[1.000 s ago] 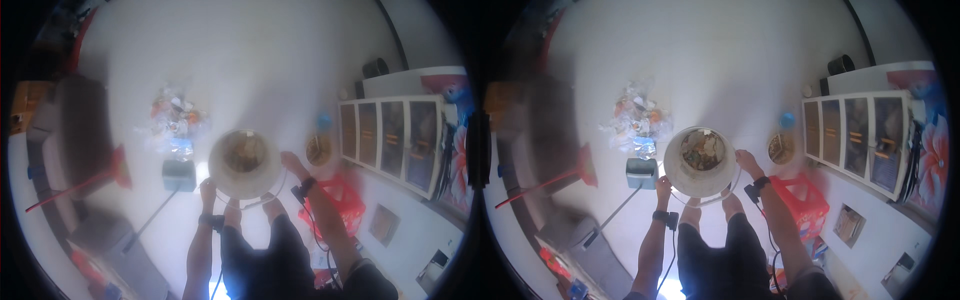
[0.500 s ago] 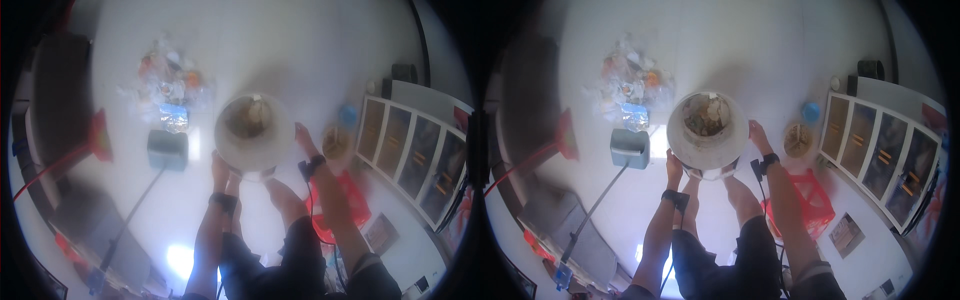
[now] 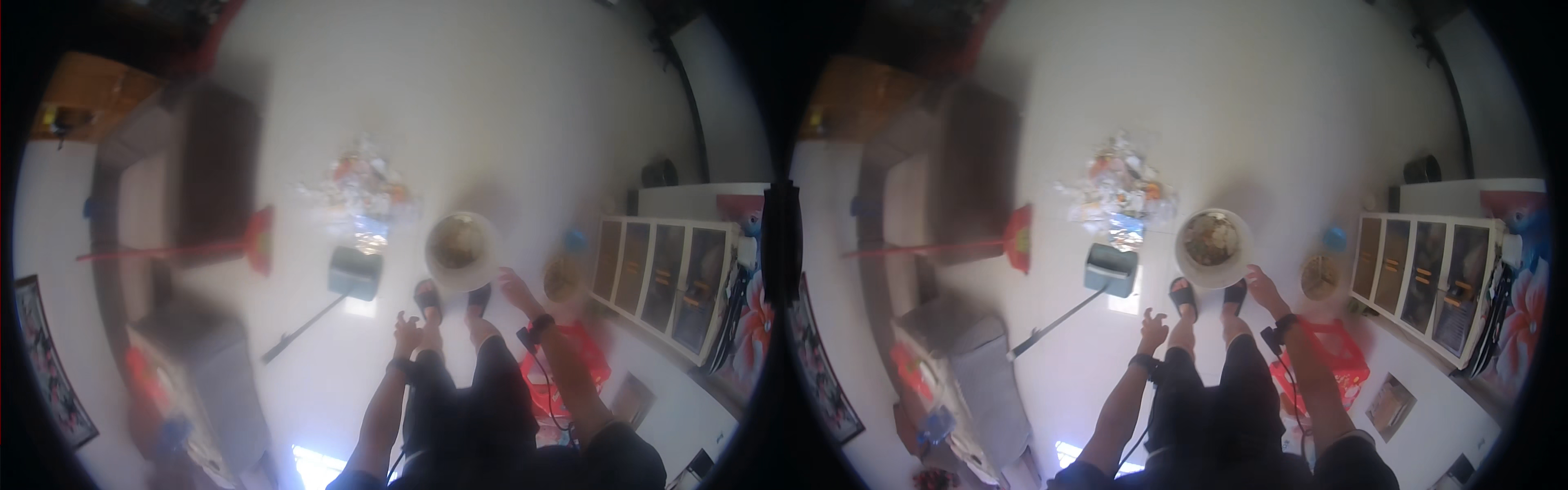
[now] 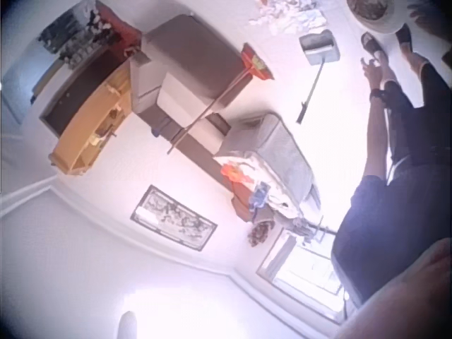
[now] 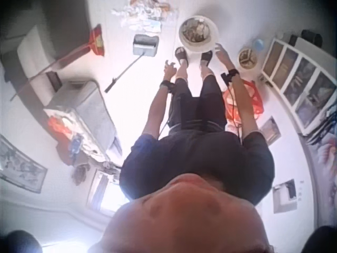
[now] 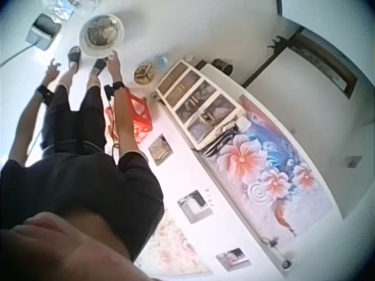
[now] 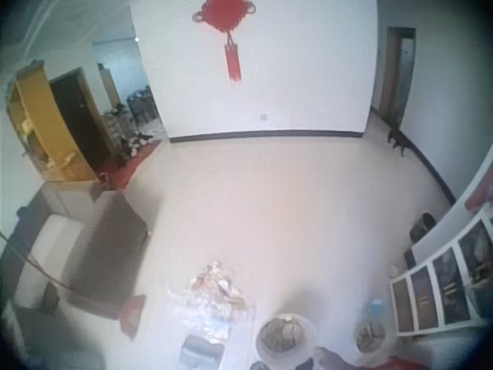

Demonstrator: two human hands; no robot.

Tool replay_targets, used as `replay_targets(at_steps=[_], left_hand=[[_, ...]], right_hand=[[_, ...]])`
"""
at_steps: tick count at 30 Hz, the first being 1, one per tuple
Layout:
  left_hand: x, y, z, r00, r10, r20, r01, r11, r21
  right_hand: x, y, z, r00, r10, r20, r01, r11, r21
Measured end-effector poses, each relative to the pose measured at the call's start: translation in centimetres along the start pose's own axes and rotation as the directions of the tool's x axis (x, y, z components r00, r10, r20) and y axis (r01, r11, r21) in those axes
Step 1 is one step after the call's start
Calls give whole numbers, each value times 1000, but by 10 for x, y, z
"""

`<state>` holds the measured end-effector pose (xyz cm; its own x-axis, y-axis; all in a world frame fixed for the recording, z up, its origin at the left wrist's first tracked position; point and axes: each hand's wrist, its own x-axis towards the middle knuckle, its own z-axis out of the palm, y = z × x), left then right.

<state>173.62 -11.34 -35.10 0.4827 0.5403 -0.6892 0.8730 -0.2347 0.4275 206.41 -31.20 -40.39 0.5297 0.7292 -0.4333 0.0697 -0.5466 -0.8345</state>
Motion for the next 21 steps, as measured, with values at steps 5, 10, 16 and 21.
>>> replay_targets(at_steps=[5, 10, 16, 21], left_hand=[[-46, -44, -70, 981, 189, -45, -194, 956, -218], [-89, -54, -151, 921, 205, -330, -245, 966, -82], [-205, 23, -184, 943, -64, -326, -234, 569, -788], [-302, 46, -148, 888, -182, -423, -348, 334, -876]], right_hand=[[-37, -183, 6, 947, -283, 152, 305, 942, -142], [-57, -307, 36, 941, -202, 273, 94, 927, 364], [-94, -377, 31, 881, -296, 368, 136, 905, 402], [-128, -434, 32, 736, -493, 464, 329, 860, 391]])
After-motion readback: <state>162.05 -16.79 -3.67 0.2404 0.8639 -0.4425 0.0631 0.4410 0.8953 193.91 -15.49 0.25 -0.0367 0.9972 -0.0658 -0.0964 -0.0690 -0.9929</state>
